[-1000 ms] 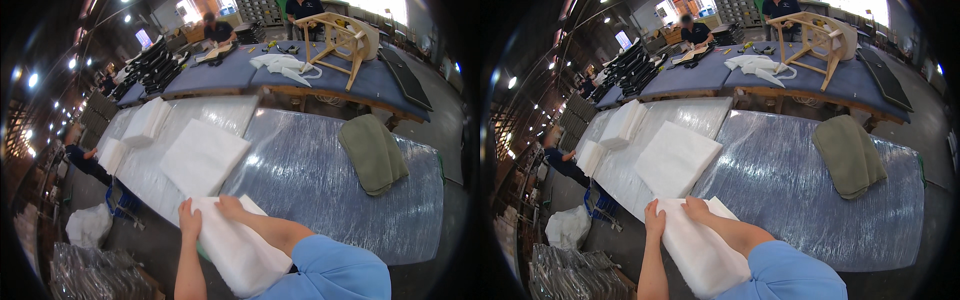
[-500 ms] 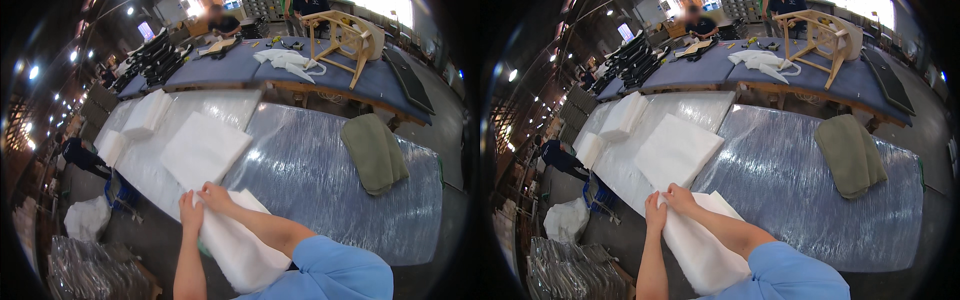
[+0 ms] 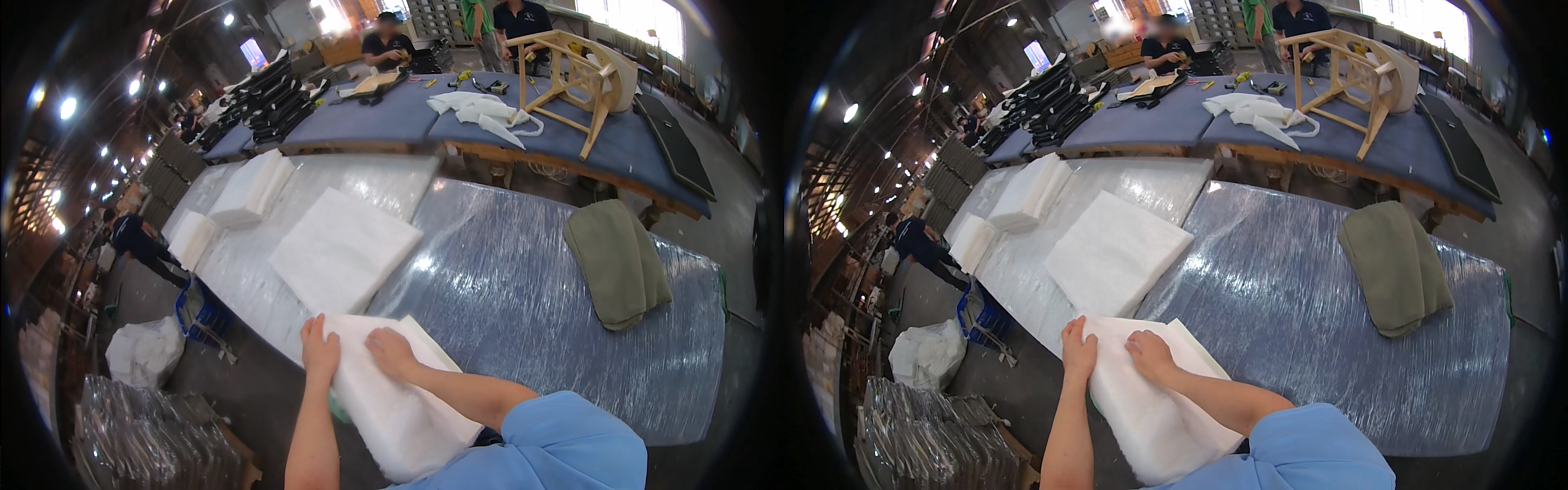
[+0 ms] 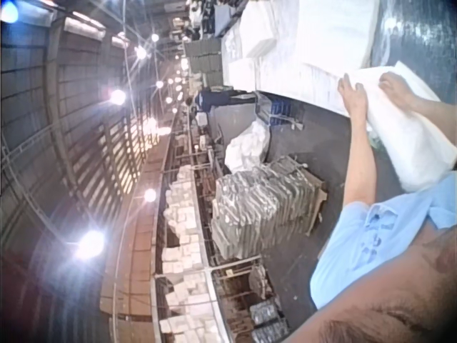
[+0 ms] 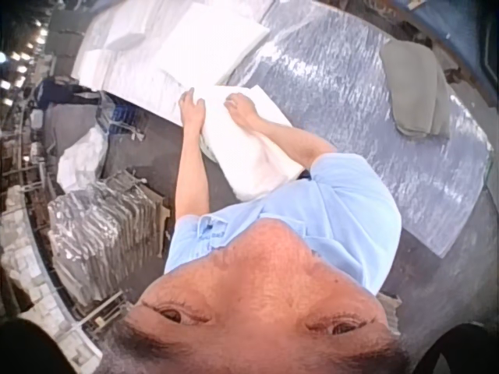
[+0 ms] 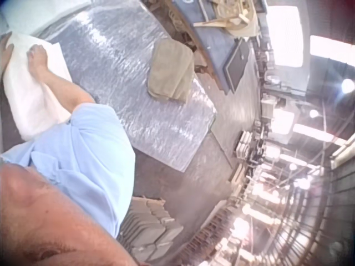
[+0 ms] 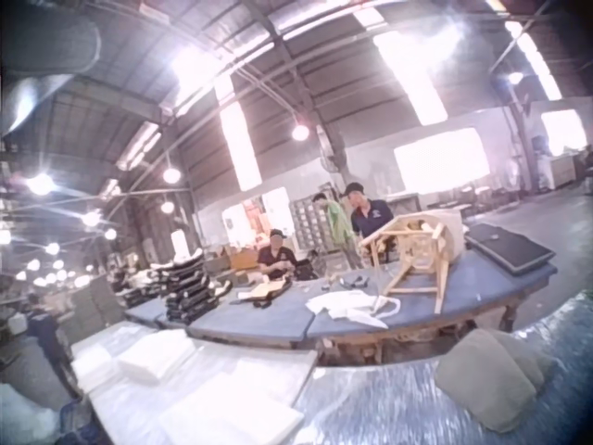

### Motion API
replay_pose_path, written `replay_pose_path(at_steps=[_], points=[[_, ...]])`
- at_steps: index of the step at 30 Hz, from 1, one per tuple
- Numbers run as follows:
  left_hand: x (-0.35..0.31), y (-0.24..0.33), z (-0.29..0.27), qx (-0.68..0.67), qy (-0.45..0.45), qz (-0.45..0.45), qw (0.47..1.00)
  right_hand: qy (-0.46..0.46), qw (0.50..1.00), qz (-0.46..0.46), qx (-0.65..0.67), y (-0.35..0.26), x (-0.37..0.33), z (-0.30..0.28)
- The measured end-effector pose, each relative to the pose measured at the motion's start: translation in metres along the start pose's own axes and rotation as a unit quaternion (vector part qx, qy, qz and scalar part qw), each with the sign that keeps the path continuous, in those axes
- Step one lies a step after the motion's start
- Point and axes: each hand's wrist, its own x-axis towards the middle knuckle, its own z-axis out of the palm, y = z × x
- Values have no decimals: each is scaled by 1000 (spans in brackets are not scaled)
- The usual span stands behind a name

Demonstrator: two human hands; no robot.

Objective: The person repeatedly picks up white foam sheets, places them on a table, and wraps them with a translucent sheet. They smooth the wrapping and stack the finished items. The process is repeated multiple times throughout the clip.

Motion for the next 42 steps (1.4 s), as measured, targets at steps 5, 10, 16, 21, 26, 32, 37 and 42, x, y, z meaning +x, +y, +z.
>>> replay_pose_path(at_steps=[5,10,16,21,26,32,37,42], points=[[-4,-1,-3,1,0,-9,1000,-6,996,18,91,-59,19,-9],[0,5,0,13,-10,-7,1000,-85,994,46,-49,-42,18,-1],[-3,0,-3,-3,4,-8,1000,-33,997,28,60,-53,20,-5],[2,12,1,-2,-3,-6,1000,-89,994,27,-52,-35,19,-14],[-4,-1,0,6,8,-8,1000,-68,998,-2,16,-52,22,-24],[1,1,2,-4,16,6,1000,-110,994,1,-13,-49,3,-15],[-32,2,6,-692,18,-158,705,-91,995,-7,-38,-29,5,-25],[-122,-20,23,-745,-2,-130,655,-108,992,26,-51,-8,-9,-20]])
